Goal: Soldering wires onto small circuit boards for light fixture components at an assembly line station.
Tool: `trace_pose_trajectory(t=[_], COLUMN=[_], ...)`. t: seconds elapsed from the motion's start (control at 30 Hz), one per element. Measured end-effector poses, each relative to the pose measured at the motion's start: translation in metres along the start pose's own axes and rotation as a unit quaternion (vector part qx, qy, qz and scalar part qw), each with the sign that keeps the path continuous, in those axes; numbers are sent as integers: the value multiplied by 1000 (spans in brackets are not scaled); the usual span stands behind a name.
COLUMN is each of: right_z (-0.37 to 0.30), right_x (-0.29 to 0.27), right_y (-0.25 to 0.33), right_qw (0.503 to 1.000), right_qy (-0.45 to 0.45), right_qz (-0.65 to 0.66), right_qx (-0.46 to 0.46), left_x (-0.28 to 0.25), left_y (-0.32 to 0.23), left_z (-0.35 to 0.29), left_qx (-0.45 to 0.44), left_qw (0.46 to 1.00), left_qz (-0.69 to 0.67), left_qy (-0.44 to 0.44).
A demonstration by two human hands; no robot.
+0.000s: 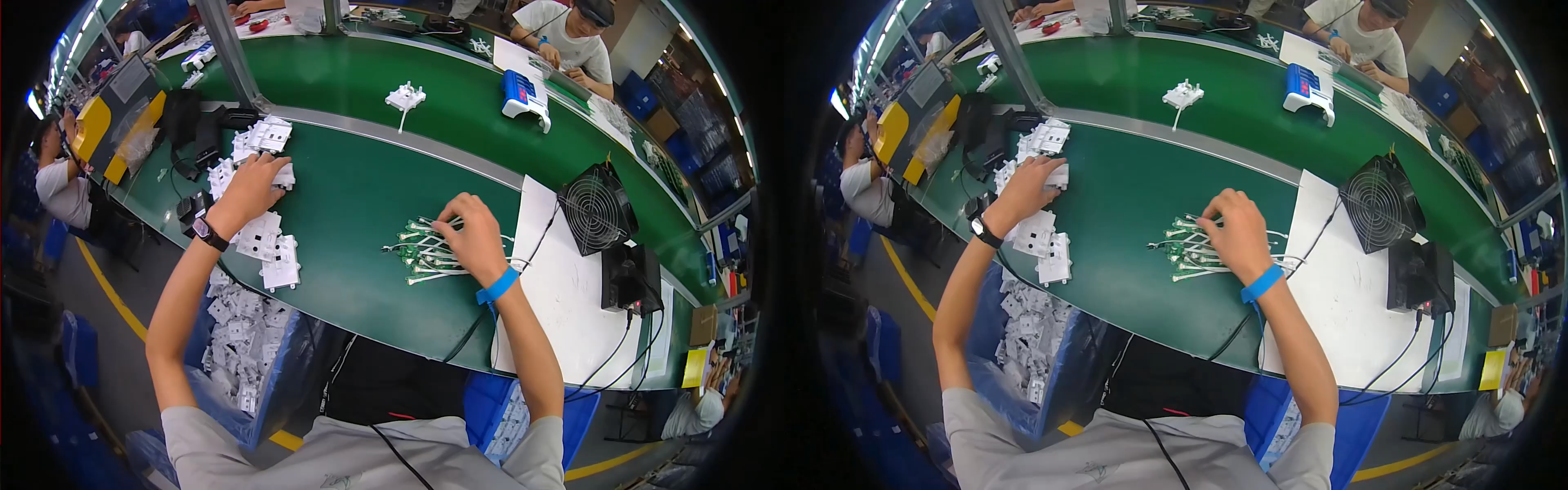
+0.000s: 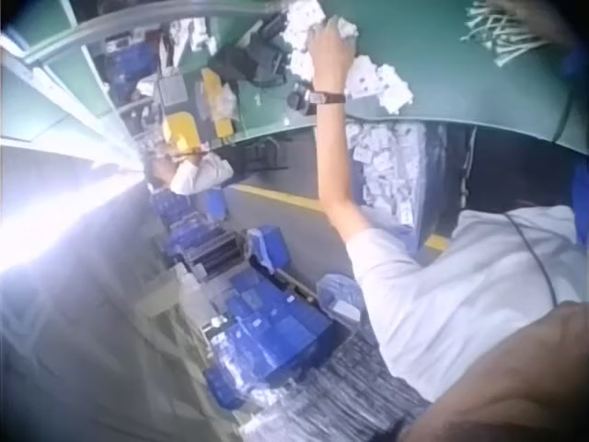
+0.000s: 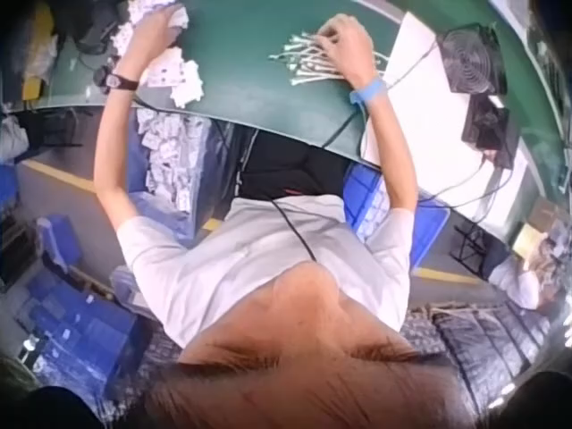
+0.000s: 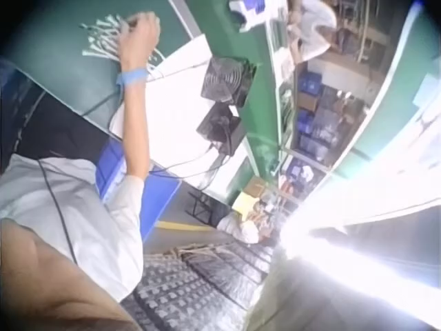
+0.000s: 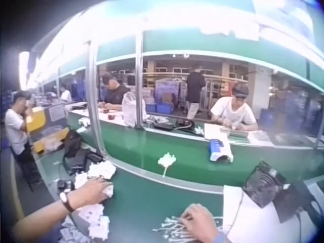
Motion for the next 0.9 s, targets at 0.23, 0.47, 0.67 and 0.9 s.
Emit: trace_pose_trajectory(t=[0.23,0.47,0.67,0.9], right_z=[-1,-1,-3,-3], right_x=[0,14,-66,-84], right_y=[-8,-8,11,64], right_qw=[999,999,967,969], right_qy=[6,-11,-196,-60], right_qz=[34,35,160,238], right_qx=[24,22,32,-15], left_x=[-31,-18,0,-11], left_y=[-36,-78,-155,-214], left_z=[8,11,-4,-10], left_qx=[42,-44,-44,10], left_qw=[990,840,679,763], left_qz=[-78,-540,-724,-639], left_qy=[-110,-4,113,95])
Point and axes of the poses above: each hand's wrist, its own z-axis towards the middle knuckle, its own x-axis out of the palm, y = z × x, the point moved 10 cm from there along z, towards the middle knuckle, and after that the axes turned 6 degrees about -z, right-handed, at the moved point
